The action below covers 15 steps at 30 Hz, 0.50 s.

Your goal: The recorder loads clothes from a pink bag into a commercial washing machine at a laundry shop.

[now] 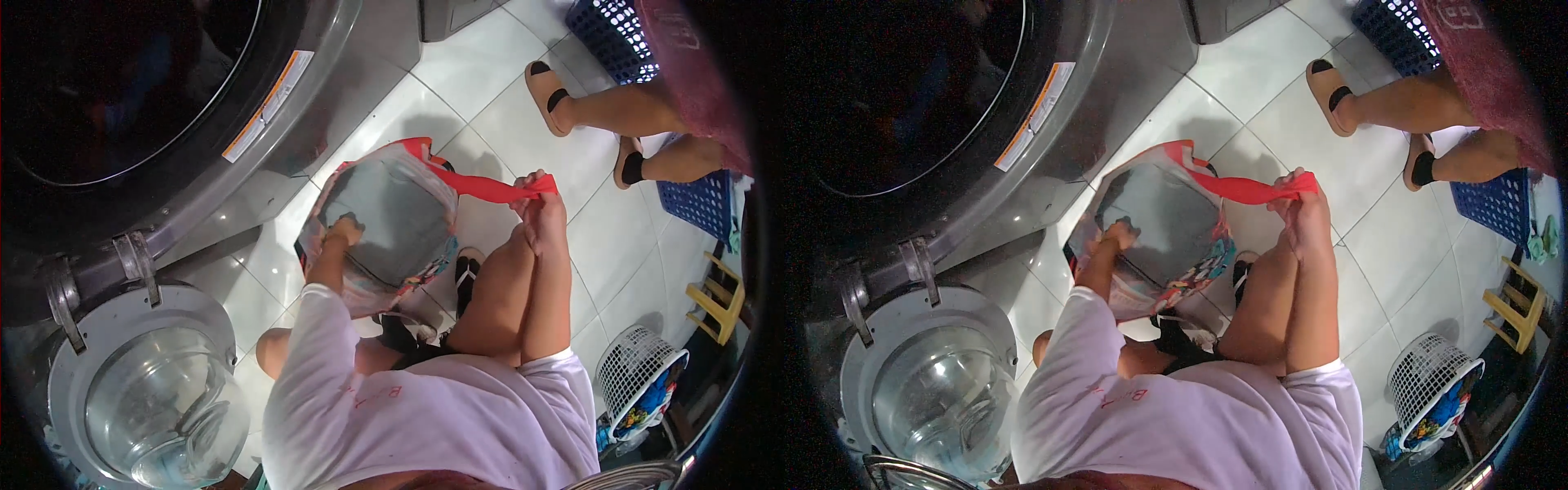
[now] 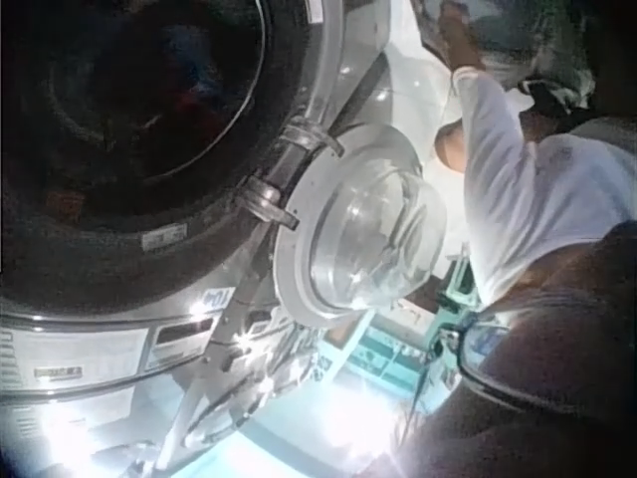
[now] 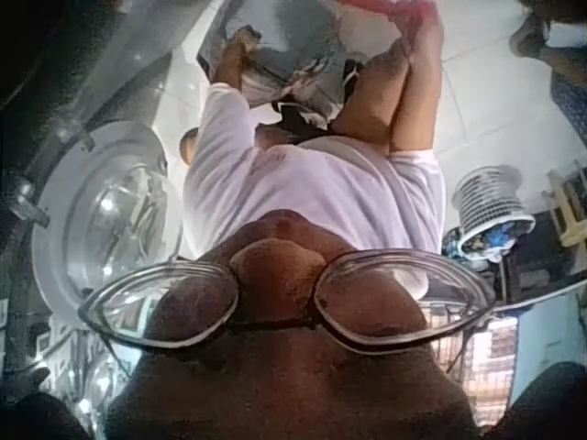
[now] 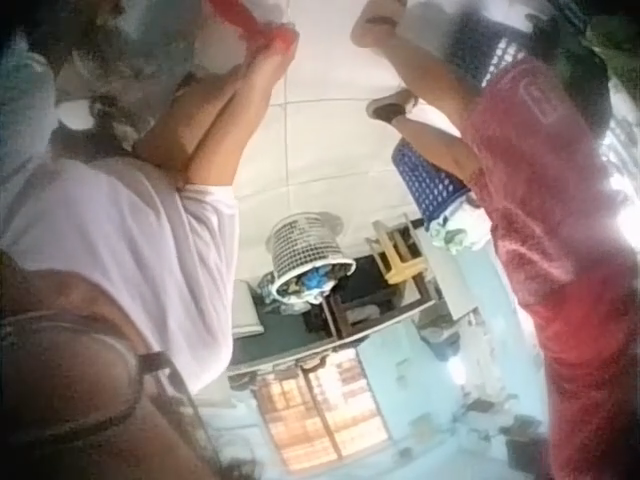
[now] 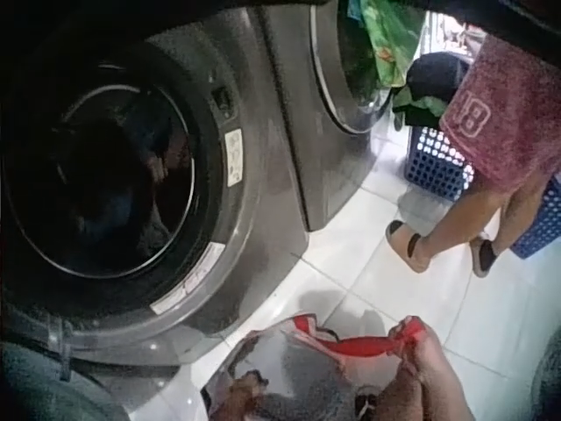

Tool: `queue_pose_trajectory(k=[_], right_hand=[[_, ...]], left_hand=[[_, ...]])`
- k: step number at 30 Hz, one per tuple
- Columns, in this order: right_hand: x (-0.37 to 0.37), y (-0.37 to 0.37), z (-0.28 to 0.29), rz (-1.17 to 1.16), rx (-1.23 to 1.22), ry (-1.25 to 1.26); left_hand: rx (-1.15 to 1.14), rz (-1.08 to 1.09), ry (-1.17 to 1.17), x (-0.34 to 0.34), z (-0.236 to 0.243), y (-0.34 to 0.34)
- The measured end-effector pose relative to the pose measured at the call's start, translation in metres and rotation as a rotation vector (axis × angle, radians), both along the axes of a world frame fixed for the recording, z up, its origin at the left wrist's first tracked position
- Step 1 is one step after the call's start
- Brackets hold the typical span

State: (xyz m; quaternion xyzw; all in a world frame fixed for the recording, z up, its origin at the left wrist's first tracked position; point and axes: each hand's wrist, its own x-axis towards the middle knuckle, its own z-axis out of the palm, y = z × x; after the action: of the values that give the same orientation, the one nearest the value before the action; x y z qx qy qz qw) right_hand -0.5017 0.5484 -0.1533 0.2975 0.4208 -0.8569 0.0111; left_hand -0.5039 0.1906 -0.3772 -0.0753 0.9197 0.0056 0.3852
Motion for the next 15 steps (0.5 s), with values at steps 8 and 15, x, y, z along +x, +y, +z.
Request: queue_pose_trajectory(k=[8, 15], right_hand=[[-0.018, 0.017, -0.019, -0.020, -0.076, -0.051], [-0.037, 0.011, -0.024, 0.096, -0.083, -0.047]], left_hand=[[1.112, 0.957, -0.231, 0.051, 0.203, 0.014], [0.900, 0.308, 1.386, -0.058, 0.310, -0.164]])
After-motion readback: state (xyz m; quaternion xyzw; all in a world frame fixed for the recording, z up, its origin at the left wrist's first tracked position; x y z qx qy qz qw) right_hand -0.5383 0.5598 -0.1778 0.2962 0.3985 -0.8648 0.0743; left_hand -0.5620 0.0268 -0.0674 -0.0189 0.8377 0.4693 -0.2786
